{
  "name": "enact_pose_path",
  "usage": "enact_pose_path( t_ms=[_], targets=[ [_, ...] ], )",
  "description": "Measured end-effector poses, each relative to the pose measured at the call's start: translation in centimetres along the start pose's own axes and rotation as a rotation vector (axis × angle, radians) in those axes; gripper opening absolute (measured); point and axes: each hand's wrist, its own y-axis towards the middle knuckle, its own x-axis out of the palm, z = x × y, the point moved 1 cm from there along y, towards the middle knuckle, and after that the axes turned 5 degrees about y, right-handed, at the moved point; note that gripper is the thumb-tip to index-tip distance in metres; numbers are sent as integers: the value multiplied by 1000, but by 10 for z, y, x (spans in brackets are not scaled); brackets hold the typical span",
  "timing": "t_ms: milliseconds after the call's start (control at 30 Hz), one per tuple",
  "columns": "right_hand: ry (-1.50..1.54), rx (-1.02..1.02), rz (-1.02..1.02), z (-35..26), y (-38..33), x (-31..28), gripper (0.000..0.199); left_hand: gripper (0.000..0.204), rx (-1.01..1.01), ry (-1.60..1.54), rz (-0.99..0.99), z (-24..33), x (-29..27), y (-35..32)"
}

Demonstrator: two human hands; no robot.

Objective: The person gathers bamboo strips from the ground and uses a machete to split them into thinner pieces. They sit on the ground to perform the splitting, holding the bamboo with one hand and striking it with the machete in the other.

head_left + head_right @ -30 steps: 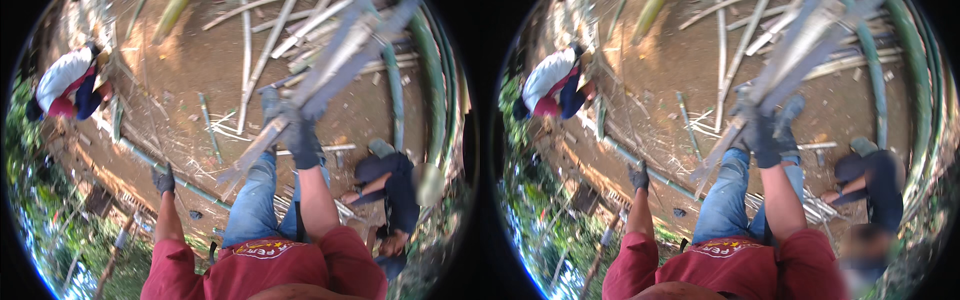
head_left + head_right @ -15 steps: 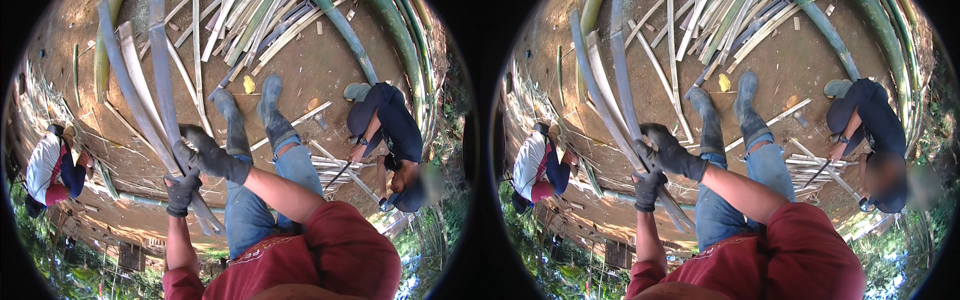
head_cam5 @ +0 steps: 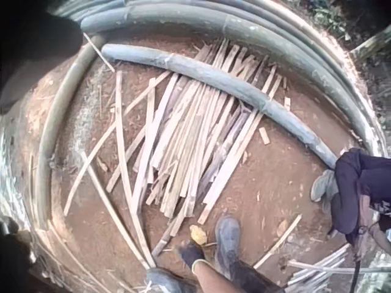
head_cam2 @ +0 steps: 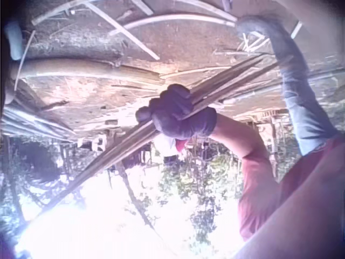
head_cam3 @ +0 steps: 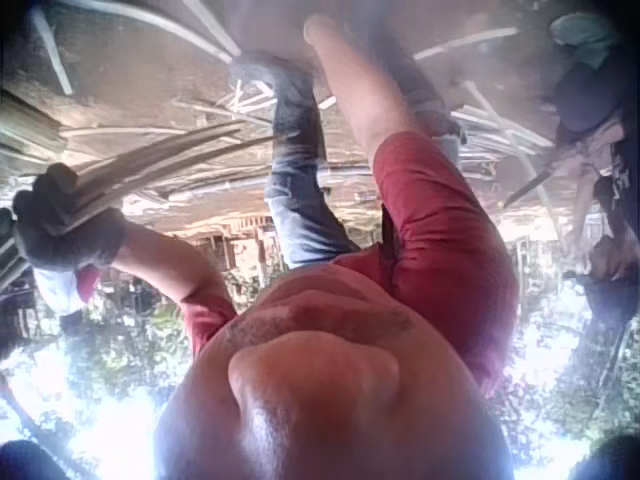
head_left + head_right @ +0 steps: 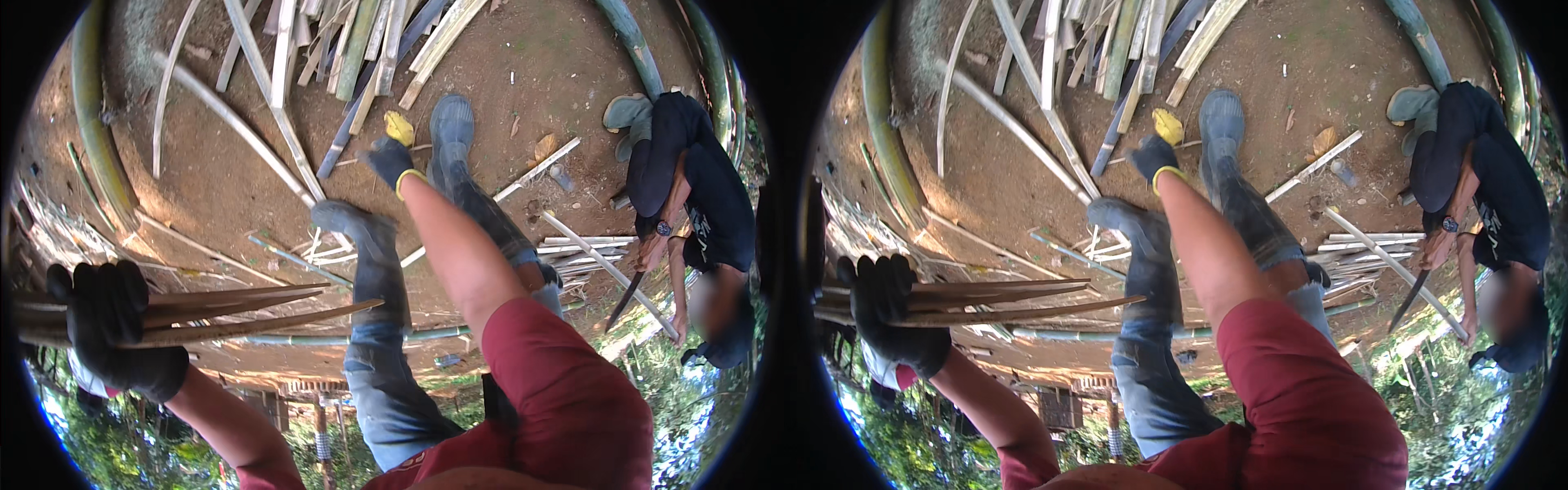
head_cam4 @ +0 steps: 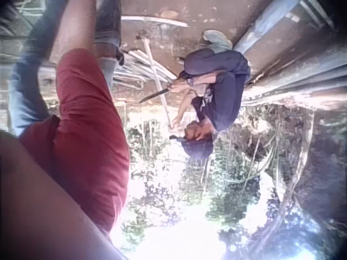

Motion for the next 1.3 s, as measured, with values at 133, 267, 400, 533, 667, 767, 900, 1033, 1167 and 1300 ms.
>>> enact_pose_path(
  t_ms=[133, 267, 400, 533, 667, 767, 900, 1033, 1167, 1300],
  targets=[
    [245, 390, 283, -58, 15, 42, 70, 10, 7, 169, 144, -51, -20, 9],
    [267, 430, 560, -78, 25, 61, 49, 17, -80, 413, 282, -104, -65, -14],
    [310, 267, 595, -20, 10, 120, 33, 40, -141, 699, 176, -129, -127, -57],
    [738, 330, -34, -33, -118, 228, 35, 39, -480, 692, 169, -163, -171, -106],
    [654, -133, -593, -72, -169, 266, 28, 37, -657, 726, -75, -143, -224, -114],
    [712, -136, -630, -107, -183, 256, 28, 27, -726, 529, 68, -135, -264, -122],
    [948, -121, -615, -174, -238, 239, 24, 19, -720, 530, 163, -92, -351, -134],
    [824, 29, -647, -192, -295, 239, 25, 20, -679, 668, 217, -11, -370, -140],
    [671, -44, -799, -162, -427, 292, 29, 21, -904, 680, 75, 28, -321, -164],
    [397, -153, -770, -152, -470, 294, 28, 27, -1115, 316, -10, -4, -299, -252]
  ],
)
